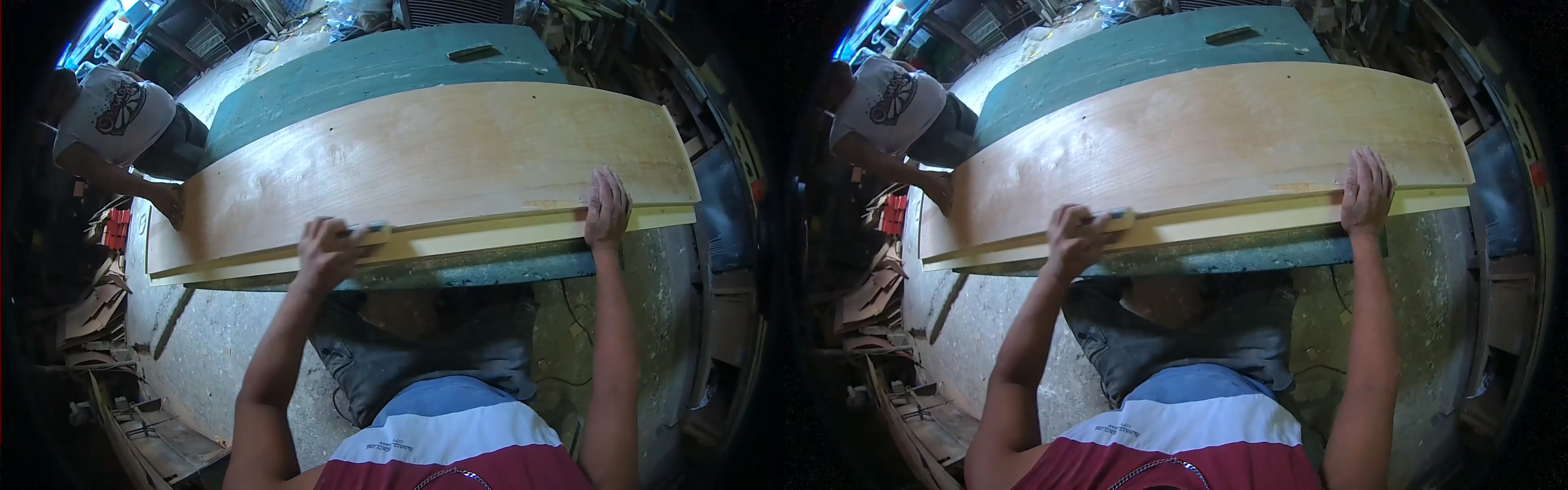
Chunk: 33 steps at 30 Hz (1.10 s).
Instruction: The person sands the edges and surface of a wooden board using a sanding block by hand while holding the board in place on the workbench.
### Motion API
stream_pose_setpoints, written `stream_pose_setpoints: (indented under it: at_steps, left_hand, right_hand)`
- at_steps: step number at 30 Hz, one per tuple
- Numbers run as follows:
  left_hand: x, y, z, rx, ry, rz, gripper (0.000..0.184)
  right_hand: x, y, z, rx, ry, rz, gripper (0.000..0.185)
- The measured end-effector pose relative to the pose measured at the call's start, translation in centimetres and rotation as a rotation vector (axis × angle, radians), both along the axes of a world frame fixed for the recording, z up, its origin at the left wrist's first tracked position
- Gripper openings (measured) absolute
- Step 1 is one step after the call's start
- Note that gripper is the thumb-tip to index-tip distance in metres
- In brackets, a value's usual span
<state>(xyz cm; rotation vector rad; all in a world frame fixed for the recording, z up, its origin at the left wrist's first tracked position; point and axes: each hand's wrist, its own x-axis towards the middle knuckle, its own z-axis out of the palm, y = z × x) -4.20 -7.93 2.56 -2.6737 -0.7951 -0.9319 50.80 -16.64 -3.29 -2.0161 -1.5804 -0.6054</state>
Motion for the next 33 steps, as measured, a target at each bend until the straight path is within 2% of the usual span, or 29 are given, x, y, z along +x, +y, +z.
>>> stream_pose_setpoints:
  at_steps: [4, 6, 11, 14, 16, 18, 21, 22, 24, 25, 26, 29, 30, 33]
  left_hand:
    - [8.2, -1.4, -0.1, 0.041, -0.034, -0.024, 0.048]
    - [8.9, -1.6, 0.1, 0.021, -0.023, -0.044, 0.046]
    - [-1.1, -1.5, -1.3, 0.073, 0.036, 0.087, 0.046]
    - [-0.1, -1.3, -1.3, 0.057, 0.017, 0.074, 0.041]
    - [5.5, -0.9, -1.7, 0.108, -0.031, -0.011, 0.039]
    - [12.5, -1.7, -0.6, -0.087, -0.014, -0.063, 0.041]
    - [21.1, -2.5, -0.4, -0.085, 0.075, -0.149, 0.045]
    - [22.3, -2.7, 0.0, -0.156, 0.092, -0.179, 0.037]
    - [21.4, -2.4, 0.1, -0.191, 0.107, -0.16, 0.036]
    - [19.4, -1.9, -0.7, -0.146, 0.033, -0.134, 0.033]
    - [16.5, -1.3, -1.6, -0.099, -0.039, -0.114, 0.031]
    - [5.8, 0.0, -0.1, -0.208, -0.097, 0.001, 0.019]
    - [2.2, 0.6, -0.2, -0.171, -0.034, 0.132, 0.027]
    - [-5.7, -0.1, 1.9, -0.149, 0.019, 0.2, 0.037]
  right_hand:
    - [0.1, 0.0, -0.2, -0.005, -0.011, 0.001, 0.043]
    - [0.2, -0.1, -0.2, -0.006, -0.01, 0.011, 0.043]
    - [-0.3, 0.0, 0.4, -0.024, -0.018, -0.006, 0.045]
    - [-0.6, -0.3, 0.4, -0.039, -0.023, -0.027, 0.045]
    - [-0.5, -0.1, 0.5, -0.03, -0.039, -0.014, 0.045]
    - [-0.3, 0.0, 0.2, -0.03, 0.036, -0.019, 0.046]
    - [0.7, -0.1, -0.5, -0.025, 0.013, 0.016, 0.047]
    - [1.0, 0.0, -0.6, -0.022, 0.007, 0.032, 0.047]
    - [1.5, 0.0, -1.0, -0.027, -0.014, 0.056, 0.048]
    - [1.5, 0.0, -0.9, -0.035, -0.011, 0.054, 0.048]
    - [1.4, 0.0, -0.8, -0.036, -0.007, 0.05, 0.048]
    - [0.9, -0.2, -0.7, -0.07, -0.021, -0.02, 0.048]
    - [0.7, -0.1, -0.6, -0.057, -0.019, -0.023, 0.047]
    - [0.0, 0.1, -0.5, -0.045, -0.013, -0.041, 0.046]
